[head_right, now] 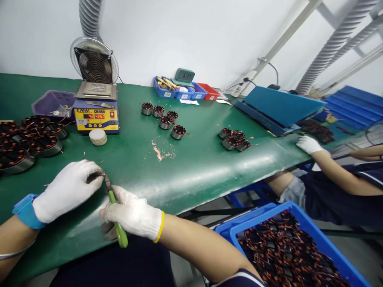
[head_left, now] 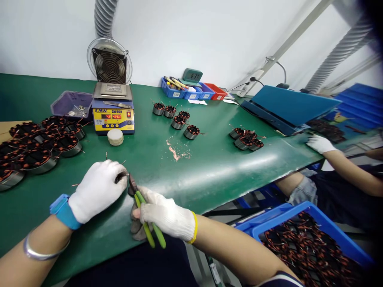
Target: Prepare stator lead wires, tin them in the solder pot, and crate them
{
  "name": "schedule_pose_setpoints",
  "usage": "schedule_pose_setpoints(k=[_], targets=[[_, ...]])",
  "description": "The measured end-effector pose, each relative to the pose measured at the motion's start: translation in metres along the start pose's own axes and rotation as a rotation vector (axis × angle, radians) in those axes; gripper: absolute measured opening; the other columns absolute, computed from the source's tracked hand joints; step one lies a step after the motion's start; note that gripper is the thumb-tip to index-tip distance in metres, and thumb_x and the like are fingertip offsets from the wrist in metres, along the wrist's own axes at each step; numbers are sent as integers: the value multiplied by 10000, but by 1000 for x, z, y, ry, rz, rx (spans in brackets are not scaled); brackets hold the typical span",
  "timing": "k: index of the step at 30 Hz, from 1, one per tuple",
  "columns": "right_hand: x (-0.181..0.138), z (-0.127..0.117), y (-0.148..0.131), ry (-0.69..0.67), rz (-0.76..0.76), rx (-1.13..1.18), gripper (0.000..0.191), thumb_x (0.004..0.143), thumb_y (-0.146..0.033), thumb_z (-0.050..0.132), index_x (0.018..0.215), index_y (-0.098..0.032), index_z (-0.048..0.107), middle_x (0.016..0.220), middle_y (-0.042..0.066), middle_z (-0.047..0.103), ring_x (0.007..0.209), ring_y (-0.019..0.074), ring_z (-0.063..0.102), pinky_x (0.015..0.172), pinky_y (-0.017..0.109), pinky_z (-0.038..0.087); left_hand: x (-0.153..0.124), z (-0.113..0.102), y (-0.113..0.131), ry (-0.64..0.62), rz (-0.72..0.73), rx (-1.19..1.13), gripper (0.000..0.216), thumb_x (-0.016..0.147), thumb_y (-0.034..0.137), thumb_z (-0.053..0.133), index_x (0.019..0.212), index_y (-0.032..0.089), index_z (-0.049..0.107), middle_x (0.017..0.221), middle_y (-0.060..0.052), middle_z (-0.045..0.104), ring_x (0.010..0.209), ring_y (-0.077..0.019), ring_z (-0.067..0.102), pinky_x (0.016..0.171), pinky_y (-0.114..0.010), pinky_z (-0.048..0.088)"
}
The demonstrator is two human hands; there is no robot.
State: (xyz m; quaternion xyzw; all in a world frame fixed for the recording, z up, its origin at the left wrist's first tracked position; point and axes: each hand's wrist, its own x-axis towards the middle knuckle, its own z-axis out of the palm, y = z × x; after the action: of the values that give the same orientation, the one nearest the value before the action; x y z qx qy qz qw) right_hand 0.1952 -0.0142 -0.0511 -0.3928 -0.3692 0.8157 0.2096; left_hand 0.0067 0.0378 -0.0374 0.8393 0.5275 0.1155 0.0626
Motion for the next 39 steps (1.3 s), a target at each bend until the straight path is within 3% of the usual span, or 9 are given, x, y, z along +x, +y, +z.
schedule_pose_setpoints(k=[11,17,20,22,24,29,34,39], targets=[[5,0,11,45,-64,-99,417,668,-234,614,1052,-208,453,730,-44,526,543,128,567,551,326,554,0,1,0,1,39,10,257,862,285,414,788,191,642,814,-51,658,795,-246,570,744,-387,408],[2,-12,2,-16,-31,-125,503,671,-237,635,1131,-201,435,736,-35,546,564,149,600,544,306,544,-2,-7,-4,-49,138,-154,195,791,280,478,657,209,600,696,-20,602,688,-193,540,710,-343,418],[-3,-17,-10,-62,7,-51,577,621,-269,691,1133,-185,438,800,-24,543,620,160,625,565,291,543,-3,-6,-3,102,127,-260,189,797,311,495,693,195,602,751,-31,614,724,-191,557,705,-327,448],[-5,-19,-15,-78,17,-30,582,611,-287,712,1117,-185,443,836,-20,533,635,157,625,579,298,545,-3,-1,-1,258,74,-200,205,820,302,481,757,170,625,833,-68,640,796,-218,580,745,-348,469],[-6,-19,-17,-80,21,-34,565,615,-294,721,1097,-185,448,852,-14,532,649,156,623,588,300,544,-2,5,1,315,67,-73,217,823,271,478,819,150,659,891,-100,658,885,-263,590,820,-399,472],[-5,-18,-19,-47,9,-66,586,617,-291,711,1132,-195,450,831,-24,531,653,146,609,547,255,519,-2,13,3,277,110,84,228,825,209,480,818,182,707,867,-91,677,984,-305,579,924,-479,435],[-4,-20,-20,-64,13,-97,580,628,-279,710,1140,-183,454,831,-14,548,660,148,611,517,225,502,-1,11,3,188,83,121,222,823,210,488,796,206,709,806,-63,663,826,-268,571,904,-466,434],[-3,-21,-15,-55,3,-116,586,659,-303,733,1160,-184,453,818,-18,546,645,143,608,551,256,533,0,12,2,182,86,115,230,825,221,486,795,215,713,802,-61,663,814,-264,561,910,-468,423]])
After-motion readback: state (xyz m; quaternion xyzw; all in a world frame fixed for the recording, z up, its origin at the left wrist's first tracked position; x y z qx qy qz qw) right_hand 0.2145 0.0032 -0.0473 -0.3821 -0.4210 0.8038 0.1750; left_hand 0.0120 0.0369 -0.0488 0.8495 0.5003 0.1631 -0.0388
